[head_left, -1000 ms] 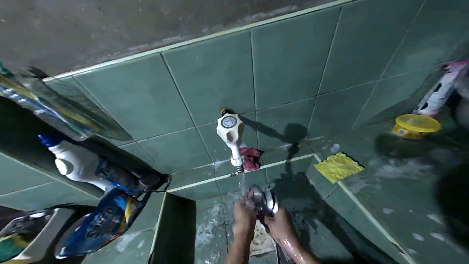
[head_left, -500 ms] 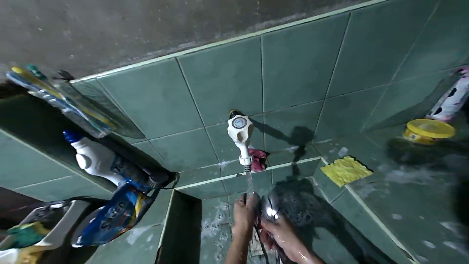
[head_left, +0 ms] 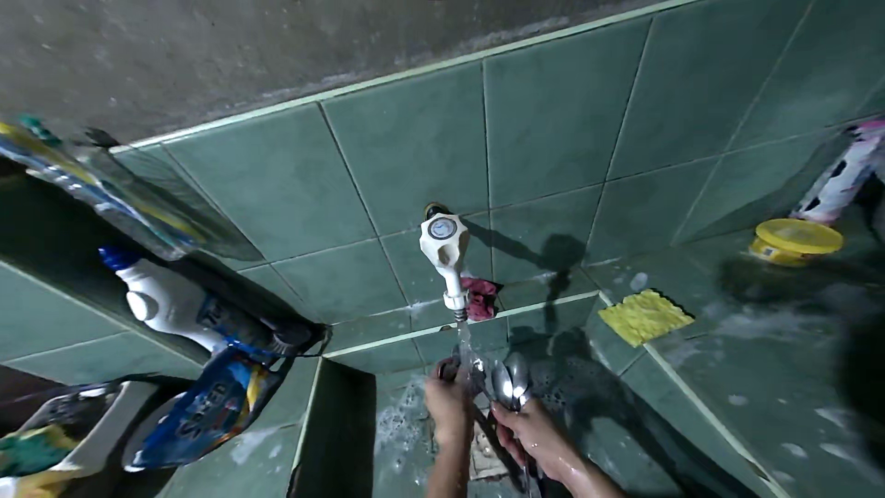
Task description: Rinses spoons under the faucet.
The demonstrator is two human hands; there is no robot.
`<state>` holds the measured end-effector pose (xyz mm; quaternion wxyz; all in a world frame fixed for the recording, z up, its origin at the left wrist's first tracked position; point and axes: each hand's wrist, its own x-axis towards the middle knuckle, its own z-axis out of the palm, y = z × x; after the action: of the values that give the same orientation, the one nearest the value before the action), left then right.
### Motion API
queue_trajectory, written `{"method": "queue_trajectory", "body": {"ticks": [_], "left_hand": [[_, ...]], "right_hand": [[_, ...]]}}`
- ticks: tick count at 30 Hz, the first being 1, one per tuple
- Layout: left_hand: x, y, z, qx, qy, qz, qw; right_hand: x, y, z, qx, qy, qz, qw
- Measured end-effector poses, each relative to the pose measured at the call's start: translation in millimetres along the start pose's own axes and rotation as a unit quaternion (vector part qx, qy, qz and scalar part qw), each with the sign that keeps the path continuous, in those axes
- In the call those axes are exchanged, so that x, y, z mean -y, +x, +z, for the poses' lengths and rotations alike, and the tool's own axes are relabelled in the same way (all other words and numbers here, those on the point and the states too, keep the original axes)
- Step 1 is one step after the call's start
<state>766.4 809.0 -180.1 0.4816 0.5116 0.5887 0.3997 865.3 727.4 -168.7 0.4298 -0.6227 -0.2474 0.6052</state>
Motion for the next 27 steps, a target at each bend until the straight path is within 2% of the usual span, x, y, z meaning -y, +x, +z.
{"method": "queue_trajectory", "body": {"ticks": [2,4,7,10,12,13,14,16,18,21,24,27], "left_hand": [[3.8,-5.9,-1.9,0.025,0.017,0.003,1.000],[-3.4,-9.9,-10.9,0.064,0.109,0.000,0.992],[-13.6,-10.6,-21.5,0.012,0.171,0.016,0.985],[-13.3,-13.8,-15.3,-0.061,0.022,0.003,0.998],[-12.8,-24.9,-11.6,-0.037,-0.062,0.009,0.997],[-13.4,-28.5,-11.2,-0.017,-0.064,0.013,0.998],[-16.3,-29.8,-12.8,-0.003,-0.031,0.016,0.999],[-29.5,-23.2,-24.1,0.014,0.123,0.035,0.992],[-42.0,-11.0,-35.2,0.036,0.232,0.033,0.971],[-47.1,-1.5,-28.4,0.062,0.289,0.007,0.955],[-33.9,-1.6,-5.7,0.080,0.218,0.005,0.973],[-8.8,5.1,3.4,0.162,0.069,-0.028,0.984]], "right_hand": [[5.1,5.0,3.9,0.000,-0.021,0.014,1.000],[3.0,15.7,5.8,-0.005,-0.049,-0.017,0.999],[3.8,27.9,32.0,-0.030,-0.092,-0.115,0.989],[23.6,39.4,65.8,-0.090,-0.147,-0.157,0.972],[32.4,61.2,72.3,-0.127,-0.170,-0.154,0.965],[36.1,70.4,70.5,-0.134,-0.197,-0.152,0.959],[44.4,72.1,66.4,-0.120,-0.240,-0.131,0.954],[53.3,62.5,57.1,-0.071,-0.293,-0.097,0.949],[40.8,44.6,45.1,-0.034,-0.252,-0.095,0.962],[4.8,26.4,32.1,-0.019,-0.108,-0.081,0.991],[-14.6,5.1,26.8,-0.050,0.018,-0.065,0.996],[-26.5,-2.9,13.8,-0.048,0.104,-0.098,0.989]]}}
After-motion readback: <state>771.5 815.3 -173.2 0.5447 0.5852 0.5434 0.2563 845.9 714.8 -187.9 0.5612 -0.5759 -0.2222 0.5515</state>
